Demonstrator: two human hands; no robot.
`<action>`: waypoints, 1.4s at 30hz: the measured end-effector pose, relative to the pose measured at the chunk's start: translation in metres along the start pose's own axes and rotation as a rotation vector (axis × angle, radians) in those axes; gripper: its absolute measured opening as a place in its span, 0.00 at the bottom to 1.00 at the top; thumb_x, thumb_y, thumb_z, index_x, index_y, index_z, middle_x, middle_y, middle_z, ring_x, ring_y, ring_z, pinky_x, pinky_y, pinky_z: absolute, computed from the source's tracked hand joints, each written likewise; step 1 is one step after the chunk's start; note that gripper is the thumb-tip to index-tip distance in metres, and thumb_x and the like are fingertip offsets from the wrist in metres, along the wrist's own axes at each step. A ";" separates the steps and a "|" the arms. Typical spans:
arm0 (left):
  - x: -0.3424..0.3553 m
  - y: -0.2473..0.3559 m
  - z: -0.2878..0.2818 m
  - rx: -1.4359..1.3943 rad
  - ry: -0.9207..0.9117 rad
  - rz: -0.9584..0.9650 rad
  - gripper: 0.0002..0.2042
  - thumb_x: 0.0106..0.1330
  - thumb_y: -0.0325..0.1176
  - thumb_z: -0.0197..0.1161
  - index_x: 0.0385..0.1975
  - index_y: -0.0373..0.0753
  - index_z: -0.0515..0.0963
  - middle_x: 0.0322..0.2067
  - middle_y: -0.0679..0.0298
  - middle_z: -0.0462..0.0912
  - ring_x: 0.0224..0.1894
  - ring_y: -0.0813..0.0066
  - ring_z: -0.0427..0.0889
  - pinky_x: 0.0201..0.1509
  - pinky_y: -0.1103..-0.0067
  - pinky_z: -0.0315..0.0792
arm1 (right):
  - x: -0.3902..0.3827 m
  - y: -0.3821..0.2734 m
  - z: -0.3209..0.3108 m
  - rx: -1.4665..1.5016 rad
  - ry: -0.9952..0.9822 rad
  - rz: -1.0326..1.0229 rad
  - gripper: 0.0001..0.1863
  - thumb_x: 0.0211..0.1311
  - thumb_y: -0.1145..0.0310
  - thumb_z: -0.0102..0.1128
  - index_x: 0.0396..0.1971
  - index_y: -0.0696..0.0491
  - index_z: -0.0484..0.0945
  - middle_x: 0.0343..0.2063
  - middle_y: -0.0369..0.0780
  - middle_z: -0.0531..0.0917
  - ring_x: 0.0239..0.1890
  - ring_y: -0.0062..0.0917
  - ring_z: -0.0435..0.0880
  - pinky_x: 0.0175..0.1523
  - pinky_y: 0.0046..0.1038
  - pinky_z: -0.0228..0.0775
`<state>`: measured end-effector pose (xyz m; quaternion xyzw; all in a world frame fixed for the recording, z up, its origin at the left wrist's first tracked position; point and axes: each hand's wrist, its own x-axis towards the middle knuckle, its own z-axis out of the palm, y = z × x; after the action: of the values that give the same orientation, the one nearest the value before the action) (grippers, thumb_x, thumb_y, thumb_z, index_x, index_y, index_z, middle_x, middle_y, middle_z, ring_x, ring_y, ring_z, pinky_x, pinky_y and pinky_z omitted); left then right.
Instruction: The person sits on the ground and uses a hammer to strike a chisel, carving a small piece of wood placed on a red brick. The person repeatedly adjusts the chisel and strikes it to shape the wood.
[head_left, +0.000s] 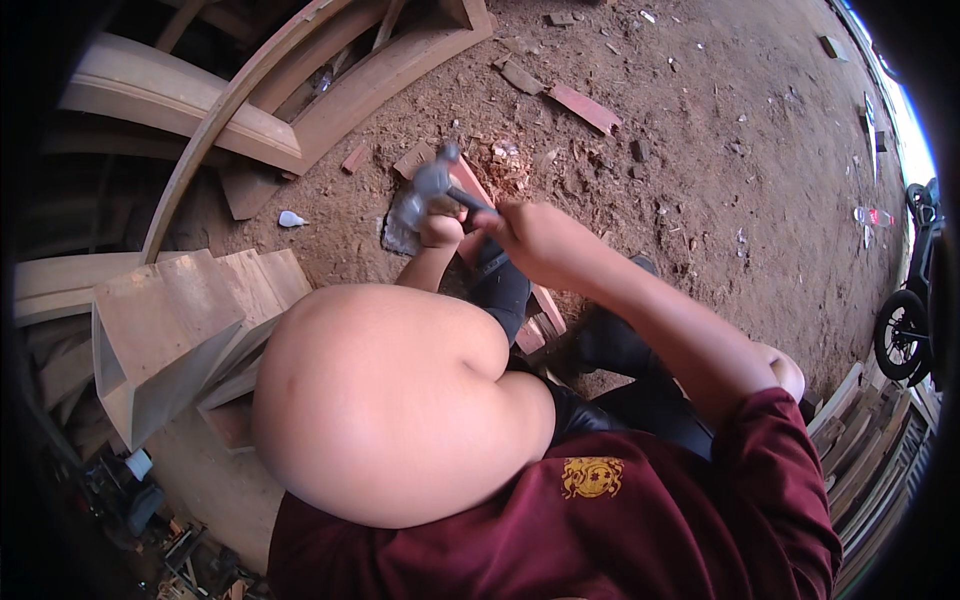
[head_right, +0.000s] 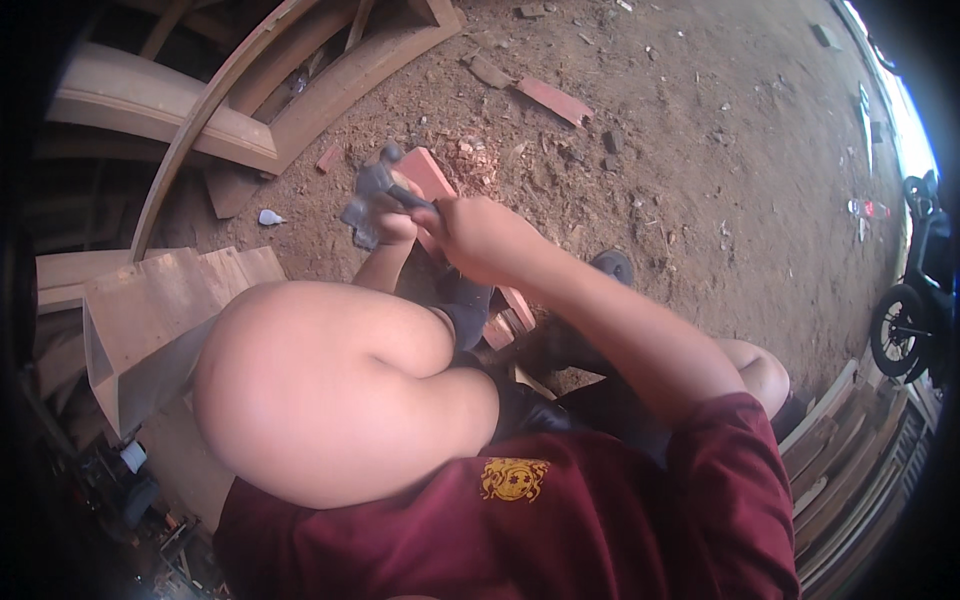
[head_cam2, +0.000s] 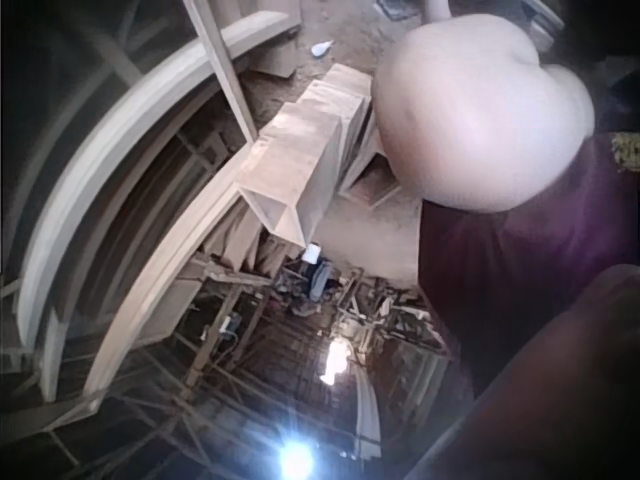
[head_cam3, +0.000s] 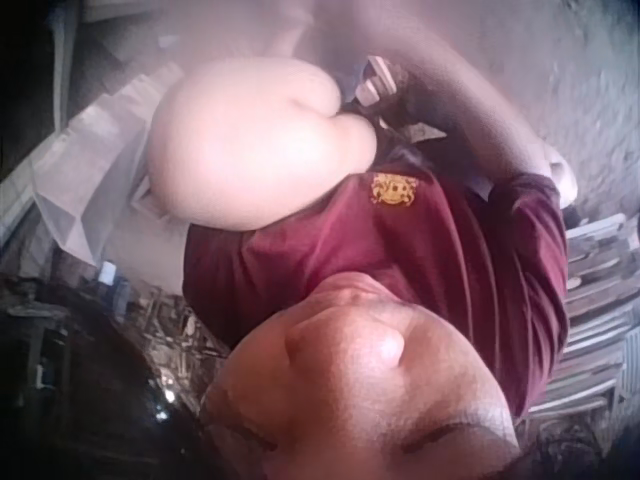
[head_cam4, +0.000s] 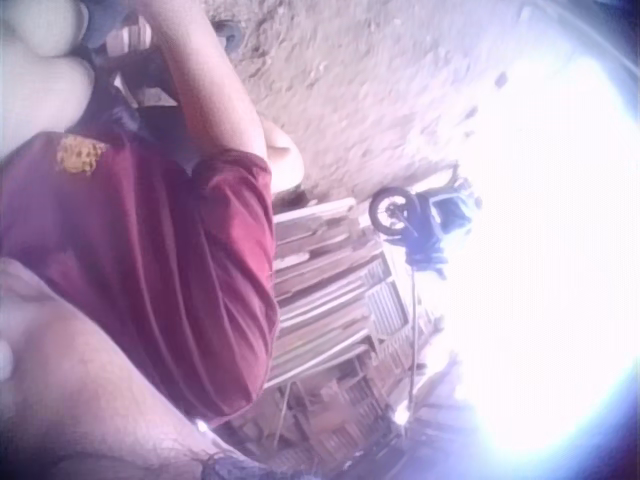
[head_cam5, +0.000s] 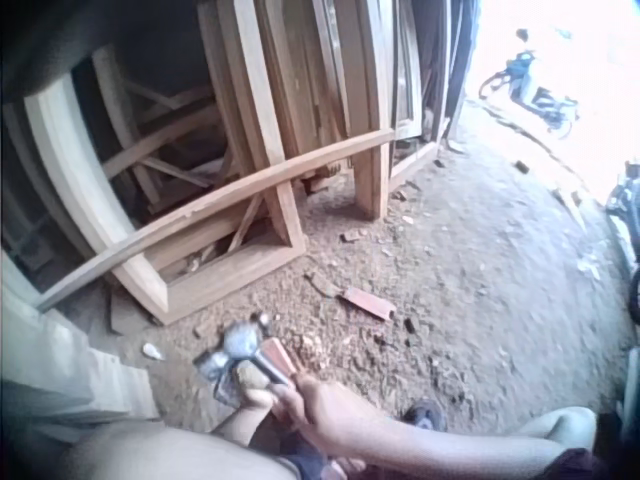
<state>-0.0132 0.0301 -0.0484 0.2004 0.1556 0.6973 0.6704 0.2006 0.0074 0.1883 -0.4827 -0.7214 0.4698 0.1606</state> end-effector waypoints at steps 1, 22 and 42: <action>-0.001 -0.008 0.006 0.133 0.000 0.012 0.22 0.63 0.49 0.55 0.46 0.36 0.70 0.35 0.60 0.77 0.31 0.74 0.77 0.32 0.80 0.72 | 0.003 0.014 0.003 -0.116 -0.122 0.049 0.23 0.70 0.54 0.47 0.33 0.63 0.73 0.23 0.55 0.78 0.25 0.48 0.80 0.34 0.44 0.68; -0.024 0.069 0.058 0.202 0.496 0.107 0.24 0.59 0.63 0.44 0.17 0.46 0.66 0.10 0.66 0.65 0.10 0.72 0.59 0.20 0.75 0.54 | -0.034 0.068 0.008 0.997 0.112 0.663 0.20 0.72 0.51 0.44 0.24 0.49 0.62 0.12 0.26 0.58 0.10 0.11 0.53 0.14 0.18 0.47; -0.019 0.315 0.396 1.505 -0.025 0.324 0.11 0.62 0.37 0.65 0.24 0.42 0.71 0.17 0.75 0.65 0.16 0.89 0.63 0.21 0.87 0.59 | -0.055 0.288 0.012 -0.191 0.064 0.748 0.19 0.52 0.59 0.60 0.38 0.59 0.81 0.35 0.51 0.84 0.39 0.41 0.84 0.44 0.37 0.75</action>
<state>-0.0945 -0.0263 0.4478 0.6306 0.5493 0.4907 0.2448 0.3758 -0.0184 -0.0452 -0.7396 -0.5308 0.4113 -0.0451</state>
